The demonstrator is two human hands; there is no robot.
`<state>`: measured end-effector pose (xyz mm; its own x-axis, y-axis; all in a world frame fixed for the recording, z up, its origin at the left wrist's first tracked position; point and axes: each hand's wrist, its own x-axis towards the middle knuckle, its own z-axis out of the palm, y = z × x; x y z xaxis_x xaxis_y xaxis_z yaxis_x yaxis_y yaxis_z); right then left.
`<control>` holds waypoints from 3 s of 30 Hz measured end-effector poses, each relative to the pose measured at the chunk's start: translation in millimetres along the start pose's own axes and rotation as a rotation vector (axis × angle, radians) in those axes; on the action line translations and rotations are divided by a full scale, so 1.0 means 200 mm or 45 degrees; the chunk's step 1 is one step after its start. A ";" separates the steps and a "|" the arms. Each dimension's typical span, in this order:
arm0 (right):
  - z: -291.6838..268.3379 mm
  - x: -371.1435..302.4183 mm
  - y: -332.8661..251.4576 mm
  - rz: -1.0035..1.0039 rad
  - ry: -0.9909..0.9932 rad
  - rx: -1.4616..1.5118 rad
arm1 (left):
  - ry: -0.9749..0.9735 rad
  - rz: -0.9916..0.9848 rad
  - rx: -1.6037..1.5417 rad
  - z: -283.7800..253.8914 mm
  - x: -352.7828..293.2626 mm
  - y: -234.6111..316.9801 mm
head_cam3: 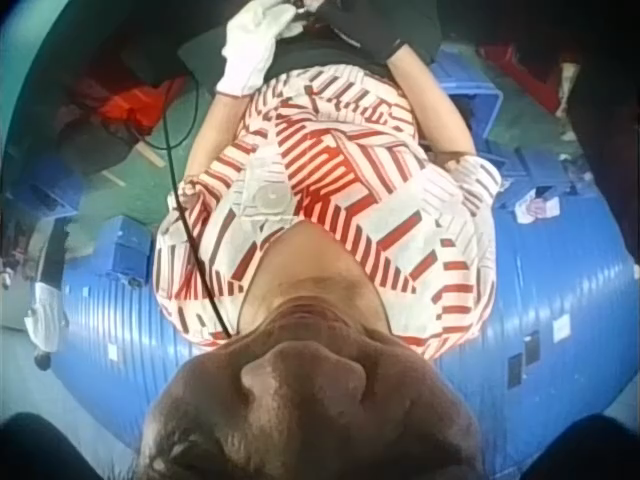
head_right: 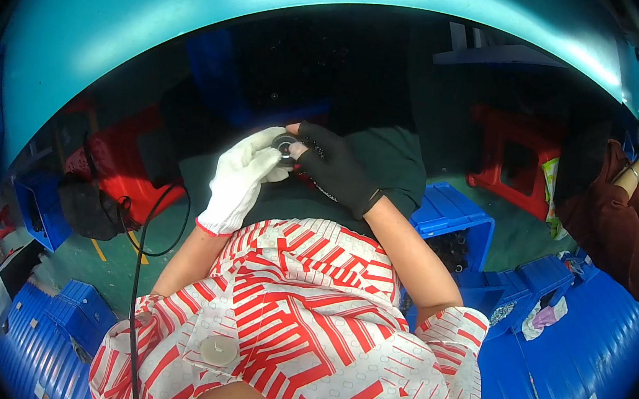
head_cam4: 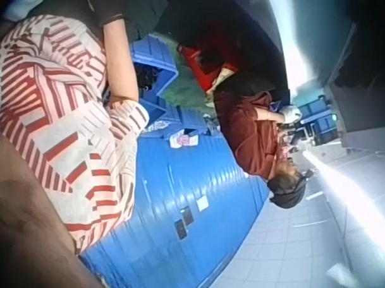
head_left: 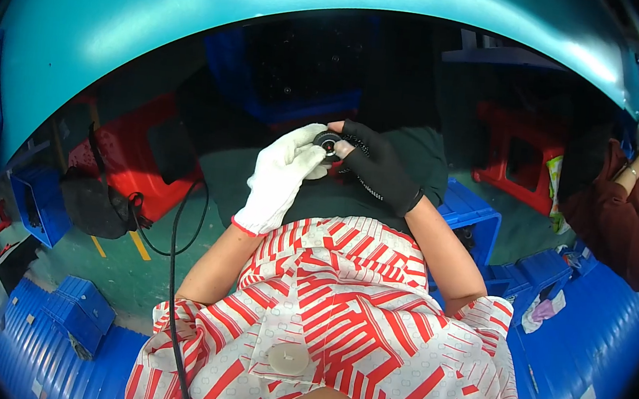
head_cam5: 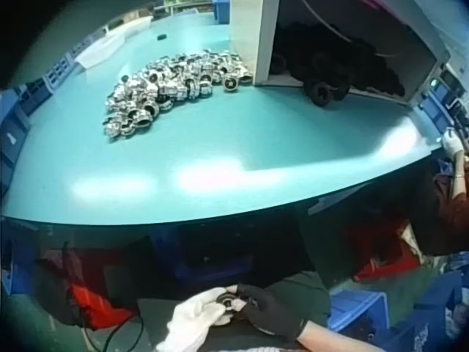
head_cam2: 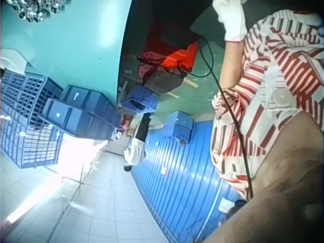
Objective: Assembling and inspecting small black circular plastic components at a factory workbench.
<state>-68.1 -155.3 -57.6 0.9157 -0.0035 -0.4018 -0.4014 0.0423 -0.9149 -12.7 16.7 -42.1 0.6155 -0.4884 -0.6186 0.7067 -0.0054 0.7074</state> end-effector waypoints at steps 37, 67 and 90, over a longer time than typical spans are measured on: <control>0.01 0.00 0.06 -0.148 0.000 -0.267 | 0.037 0.094 0.287 0.06 -0.04 0.03; 0.07 -0.06 0.03 -0.382 0.031 -0.867 | -0.211 0.003 0.104 0.09 -0.02 -0.08; 0.10 0.01 0.14 -0.157 0.177 -0.649 | 0.071 0.055 0.302 0.15 0.04 -0.15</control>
<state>-77.3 -133.2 -84.0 0.9592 -0.1112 -0.2599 -0.2816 -0.4563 -0.8441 -39.5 -12.3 -58.3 0.6662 -0.4438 -0.5994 0.5816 -0.1938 0.7900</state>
